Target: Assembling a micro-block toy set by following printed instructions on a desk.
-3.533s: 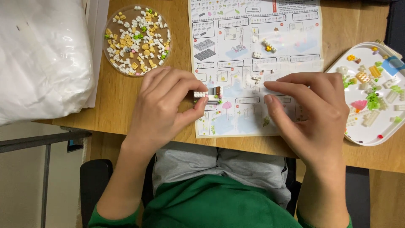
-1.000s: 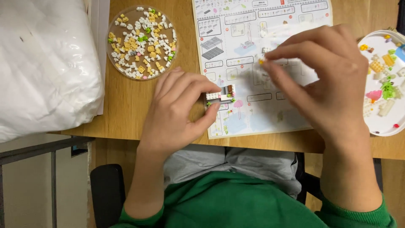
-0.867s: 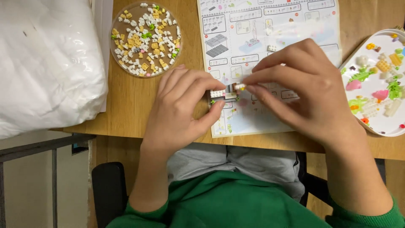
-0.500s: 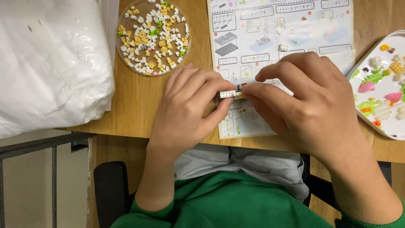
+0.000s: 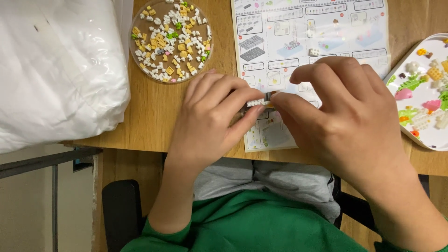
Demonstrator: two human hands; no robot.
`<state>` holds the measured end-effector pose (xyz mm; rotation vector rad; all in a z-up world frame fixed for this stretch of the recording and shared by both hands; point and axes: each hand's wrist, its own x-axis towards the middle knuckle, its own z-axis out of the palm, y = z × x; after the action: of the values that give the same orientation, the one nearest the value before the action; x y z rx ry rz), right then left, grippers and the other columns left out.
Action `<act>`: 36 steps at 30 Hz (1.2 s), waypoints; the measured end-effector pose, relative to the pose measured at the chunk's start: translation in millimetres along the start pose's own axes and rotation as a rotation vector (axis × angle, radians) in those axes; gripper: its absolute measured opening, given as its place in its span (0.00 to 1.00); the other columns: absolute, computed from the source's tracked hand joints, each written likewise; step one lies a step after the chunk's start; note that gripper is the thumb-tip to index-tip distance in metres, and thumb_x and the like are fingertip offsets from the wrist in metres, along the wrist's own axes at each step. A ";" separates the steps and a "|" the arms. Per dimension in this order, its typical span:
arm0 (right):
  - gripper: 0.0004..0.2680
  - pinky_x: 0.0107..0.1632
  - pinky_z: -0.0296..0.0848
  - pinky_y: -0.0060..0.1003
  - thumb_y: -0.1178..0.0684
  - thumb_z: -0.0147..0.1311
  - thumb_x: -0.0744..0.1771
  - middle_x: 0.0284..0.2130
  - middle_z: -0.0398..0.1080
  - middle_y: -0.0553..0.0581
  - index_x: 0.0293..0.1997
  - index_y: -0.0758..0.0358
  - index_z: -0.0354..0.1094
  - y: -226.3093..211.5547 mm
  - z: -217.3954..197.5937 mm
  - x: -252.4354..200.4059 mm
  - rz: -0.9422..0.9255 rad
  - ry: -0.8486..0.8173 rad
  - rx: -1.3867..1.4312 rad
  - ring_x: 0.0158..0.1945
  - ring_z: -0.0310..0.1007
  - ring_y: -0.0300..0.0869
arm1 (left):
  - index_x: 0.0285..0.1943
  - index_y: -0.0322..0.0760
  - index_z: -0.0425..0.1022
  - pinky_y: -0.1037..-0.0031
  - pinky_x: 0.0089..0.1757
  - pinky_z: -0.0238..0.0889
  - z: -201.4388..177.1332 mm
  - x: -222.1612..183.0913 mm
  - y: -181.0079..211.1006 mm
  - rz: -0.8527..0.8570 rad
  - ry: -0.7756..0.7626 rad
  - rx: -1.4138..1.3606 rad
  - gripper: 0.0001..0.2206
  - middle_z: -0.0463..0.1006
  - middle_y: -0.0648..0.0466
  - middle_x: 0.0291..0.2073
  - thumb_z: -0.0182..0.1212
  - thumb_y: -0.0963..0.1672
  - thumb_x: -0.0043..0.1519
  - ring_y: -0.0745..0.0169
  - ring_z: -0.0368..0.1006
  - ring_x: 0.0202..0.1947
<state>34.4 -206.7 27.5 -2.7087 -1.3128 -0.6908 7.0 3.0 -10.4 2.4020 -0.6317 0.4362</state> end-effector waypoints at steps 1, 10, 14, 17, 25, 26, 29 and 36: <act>0.06 0.42 0.69 0.39 0.59 0.63 0.69 0.42 0.70 0.54 0.42 0.47 0.72 -0.5 -0.6 0.8 0.001 0.001 -0.003 0.43 0.69 0.50 | 0.45 0.37 0.76 0.56 0.55 0.58 0.0 0.1 0.1 0.003 0.001 0.000 0.07 0.73 0.55 0.37 0.64 0.44 0.62 0.53 0.67 0.42; 0.03 0.41 0.69 0.41 0.55 0.61 0.70 0.44 0.71 0.61 0.47 0.53 0.77 0.4 15.1 -17.9 0.034 0.124 0.155 0.40 0.67 0.54 | 0.43 0.40 0.77 0.57 0.53 0.59 0.1 1.3 1.5 0.006 0.026 0.027 0.04 0.73 0.57 0.36 0.61 0.44 0.63 0.56 0.66 0.40; 0.05 0.40 0.66 0.41 0.60 0.66 0.69 0.41 0.71 0.63 0.49 0.58 0.76 -6.6 21.3 -40.7 0.216 0.198 0.246 0.40 0.65 0.52 | 0.42 0.40 0.77 0.56 0.53 0.60 1.8 1.2 0.3 0.002 0.024 0.026 0.04 0.74 0.56 0.37 0.62 0.44 0.63 0.55 0.68 0.41; 0.07 0.41 0.66 0.41 0.59 0.65 0.69 0.43 0.70 0.62 0.51 0.57 0.76 -11.5 21.7 -42.6 0.260 0.178 0.258 0.40 0.64 0.51 | 0.42 0.40 0.77 0.57 0.53 0.59 2.0 1.2 0.2 -0.004 0.014 0.026 0.05 0.74 0.56 0.37 0.62 0.44 0.63 0.55 0.68 0.41; 0.07 0.41 0.69 0.42 0.55 0.62 0.70 0.43 0.72 0.58 0.53 0.50 0.74 -16.0 21.6 -34.8 0.217 0.182 0.206 0.39 0.65 0.53 | 0.42 0.39 0.77 0.53 0.55 0.59 0.3 2.5 1.8 -0.012 0.008 0.010 0.05 0.74 0.55 0.37 0.62 0.44 0.63 0.55 0.68 0.41; 0.06 0.41 0.69 0.42 0.55 0.61 0.70 0.42 0.72 0.58 0.52 0.51 0.75 -14.9 19.2 -32.8 0.194 0.166 0.193 0.38 0.65 0.53 | 0.42 0.39 0.77 0.54 0.55 0.58 0.3 2.9 1.8 -0.011 0.006 0.010 0.05 0.73 0.55 0.37 0.62 0.44 0.63 0.55 0.68 0.41; 0.05 0.39 0.69 0.41 0.55 0.61 0.69 0.40 0.72 0.56 0.49 0.51 0.77 -13.9 12.5 -28.4 0.162 0.136 0.132 0.37 0.66 0.51 | 0.42 0.39 0.77 0.54 0.55 0.58 -0.4 3.1 2.8 -0.019 -0.003 0.005 0.05 0.73 0.55 0.36 0.61 0.44 0.63 0.54 0.68 0.41; 0.08 0.36 0.64 0.36 0.56 0.57 0.69 0.41 0.72 0.50 0.52 0.48 0.72 -12.0 3.0 -25.6 0.086 0.078 -0.008 0.39 0.70 0.47 | 0.42 0.40 0.76 0.57 0.53 0.57 -2.1 5.7 5.3 -0.033 -0.044 0.018 0.04 0.74 0.56 0.37 0.61 0.44 0.62 0.55 0.67 0.41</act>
<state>12.7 -217.1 12.5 -2.6957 -1.1719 -0.7858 8.6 -1.3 -3.8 2.4418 -0.6093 0.3772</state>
